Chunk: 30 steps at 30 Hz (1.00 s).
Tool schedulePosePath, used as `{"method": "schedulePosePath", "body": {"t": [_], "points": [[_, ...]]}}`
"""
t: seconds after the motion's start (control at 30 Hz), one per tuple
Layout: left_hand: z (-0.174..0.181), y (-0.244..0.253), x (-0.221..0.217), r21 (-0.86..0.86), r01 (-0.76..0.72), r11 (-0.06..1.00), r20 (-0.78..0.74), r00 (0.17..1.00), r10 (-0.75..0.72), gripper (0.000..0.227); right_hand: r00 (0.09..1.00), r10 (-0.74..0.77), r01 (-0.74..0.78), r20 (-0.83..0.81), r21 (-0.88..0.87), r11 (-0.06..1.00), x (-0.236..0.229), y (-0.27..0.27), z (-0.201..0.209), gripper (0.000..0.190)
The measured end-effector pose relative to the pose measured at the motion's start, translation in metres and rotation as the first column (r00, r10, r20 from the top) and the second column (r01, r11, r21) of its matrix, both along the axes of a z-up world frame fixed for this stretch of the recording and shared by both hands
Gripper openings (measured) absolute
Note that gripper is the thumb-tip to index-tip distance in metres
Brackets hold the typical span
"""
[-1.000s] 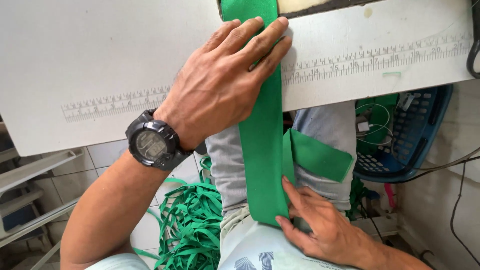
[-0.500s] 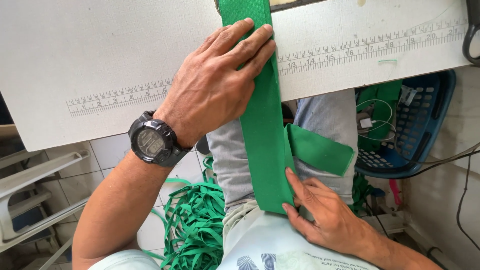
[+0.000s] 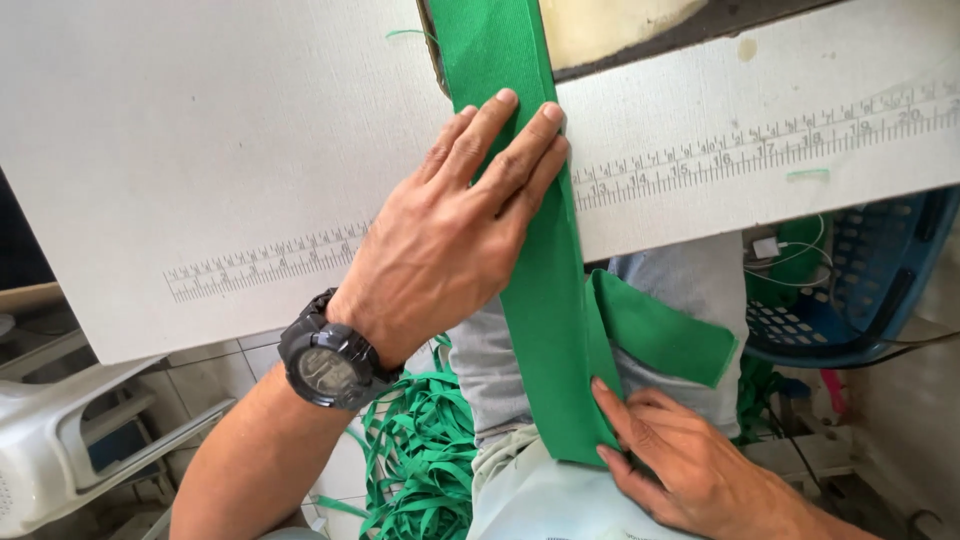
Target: Aligning, preparing, and cutting green fabric strips on a sewing machine table.
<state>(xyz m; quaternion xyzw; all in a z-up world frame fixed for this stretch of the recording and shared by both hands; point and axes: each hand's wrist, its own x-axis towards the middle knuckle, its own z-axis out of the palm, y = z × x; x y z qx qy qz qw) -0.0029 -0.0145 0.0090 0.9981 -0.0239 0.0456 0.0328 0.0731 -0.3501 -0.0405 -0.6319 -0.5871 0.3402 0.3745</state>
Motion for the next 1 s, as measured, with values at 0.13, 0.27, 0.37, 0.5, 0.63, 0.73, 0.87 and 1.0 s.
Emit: {"method": "schedulePosePath", "body": {"t": [0.13,0.27,0.37,0.5,0.63,0.73,0.87,1.0], "points": [[-0.001,0.019,0.013,-0.079,0.000,0.997,0.021,1.000,0.002,0.050,0.999,0.026,-0.027,0.036,0.025,0.999,0.016,0.022,0.003,0.078],[-0.002,0.038,0.023,-0.097,0.011,0.995,0.074,0.997,-0.004,0.049,0.999,0.040,-0.041,0.026,0.046,0.998,0.026,0.038,0.005,0.076],[-0.004,0.053,0.030,-0.063,0.030,0.998,0.110,0.994,-0.023,0.047,0.998,0.032,-0.036,0.051,0.083,0.996,0.033,0.052,0.004,0.075],[-0.008,0.067,0.043,-0.075,0.069,0.995,0.172,0.984,-0.055,0.049,0.998,-0.017,0.009,0.065,0.132,0.991,0.041,0.059,-0.001,0.075],[-0.013,0.064,0.041,0.028,0.028,0.999,0.251,0.967,-0.034,0.041,0.995,-0.093,0.089,0.028,0.132,0.987,0.034,0.053,-0.009,0.073],[-0.014,0.039,0.033,-0.054,0.033,0.998,0.297,0.955,-0.016,0.052,0.993,-0.106,0.112,-0.049,0.142,0.984,0.019,0.032,-0.010,0.073],[-0.015,0.018,0.018,-0.046,0.003,0.999,0.161,0.987,0.005,0.054,0.995,-0.058,0.065,-0.079,0.097,0.993,-0.002,0.002,0.000,0.085],[-0.016,0.010,0.006,-0.061,-0.002,0.998,0.155,0.988,0.011,0.056,0.997,-0.055,0.056,-0.047,0.023,0.998,-0.011,-0.013,0.005,0.084]]}}
